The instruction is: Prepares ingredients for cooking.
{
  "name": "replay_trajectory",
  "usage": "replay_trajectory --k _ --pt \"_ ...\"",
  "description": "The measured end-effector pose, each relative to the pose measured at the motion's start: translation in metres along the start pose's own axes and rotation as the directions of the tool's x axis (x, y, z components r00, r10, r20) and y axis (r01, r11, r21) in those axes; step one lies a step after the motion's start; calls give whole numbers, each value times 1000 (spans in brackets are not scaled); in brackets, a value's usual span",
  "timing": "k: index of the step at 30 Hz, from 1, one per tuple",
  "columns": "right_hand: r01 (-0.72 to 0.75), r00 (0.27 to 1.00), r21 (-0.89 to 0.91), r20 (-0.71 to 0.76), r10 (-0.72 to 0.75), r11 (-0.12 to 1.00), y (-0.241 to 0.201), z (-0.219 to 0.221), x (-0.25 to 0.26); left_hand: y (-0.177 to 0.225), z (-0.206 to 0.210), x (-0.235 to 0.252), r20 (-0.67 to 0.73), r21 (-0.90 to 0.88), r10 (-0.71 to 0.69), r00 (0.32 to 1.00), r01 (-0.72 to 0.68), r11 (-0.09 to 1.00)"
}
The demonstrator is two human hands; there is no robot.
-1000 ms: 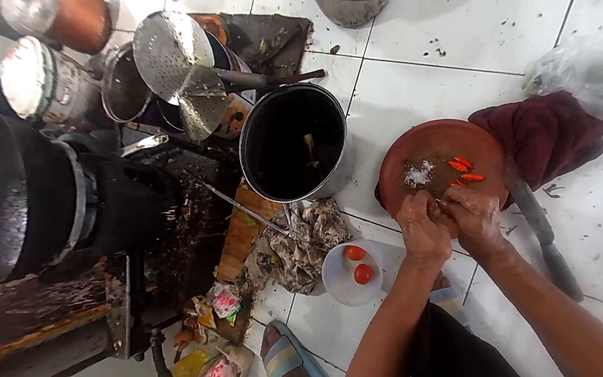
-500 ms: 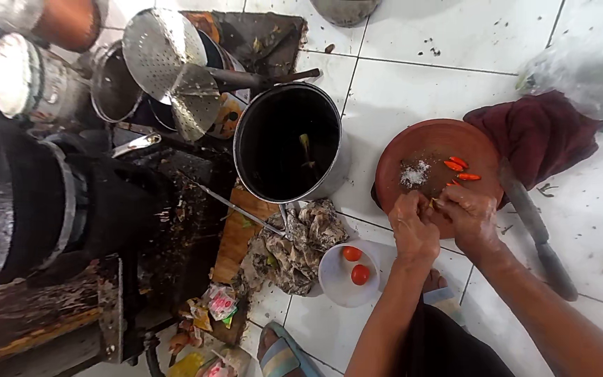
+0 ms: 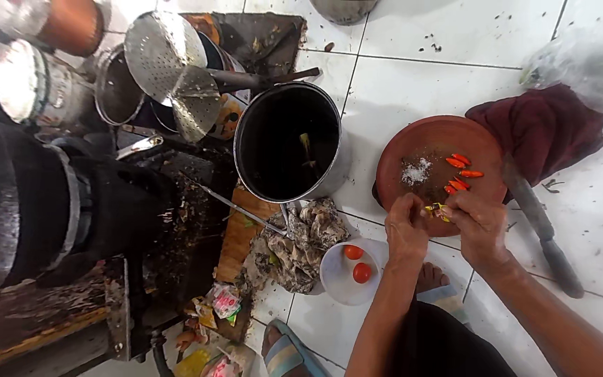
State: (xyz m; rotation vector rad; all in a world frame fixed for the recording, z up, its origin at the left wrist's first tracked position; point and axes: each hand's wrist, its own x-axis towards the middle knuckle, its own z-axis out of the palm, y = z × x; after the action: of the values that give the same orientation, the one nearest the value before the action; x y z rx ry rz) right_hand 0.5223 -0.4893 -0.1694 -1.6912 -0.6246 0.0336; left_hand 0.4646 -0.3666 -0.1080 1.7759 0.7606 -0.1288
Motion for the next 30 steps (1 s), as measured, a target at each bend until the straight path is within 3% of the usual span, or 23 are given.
replay_trajectory --k 4,7,13,18,21,25,30 --pt "246 969 -91 39 -243 965 -21 1 -5 -10 -2 -5 96 -334 118 988 -80 939" --pt "305 952 -127 51 -301 944 -15 0 -10 -1 -12 -20 152 -409 146 978 -72 910" --pt "281 959 -231 26 -283 931 -6 -14 -8 4 -14 -19 201 -179 83 976 -47 983" --pt "316 948 -156 90 -305 936 -15 -6 -9 2 -9 -32 80 -104 166 983 -157 982" --pt "256 966 -199 88 -243 946 -22 2 -13 -6 -6 -33 77 -205 172 982 -153 967" --pt "57 994 -337 111 -21 940 -21 1 -18 -11 -5 -27 47 -261 55 997 -41 965" --pt "24 995 -338 104 12 941 -15 -3 -16 -7 -6 -25 45 -185 48 998 -38 982"
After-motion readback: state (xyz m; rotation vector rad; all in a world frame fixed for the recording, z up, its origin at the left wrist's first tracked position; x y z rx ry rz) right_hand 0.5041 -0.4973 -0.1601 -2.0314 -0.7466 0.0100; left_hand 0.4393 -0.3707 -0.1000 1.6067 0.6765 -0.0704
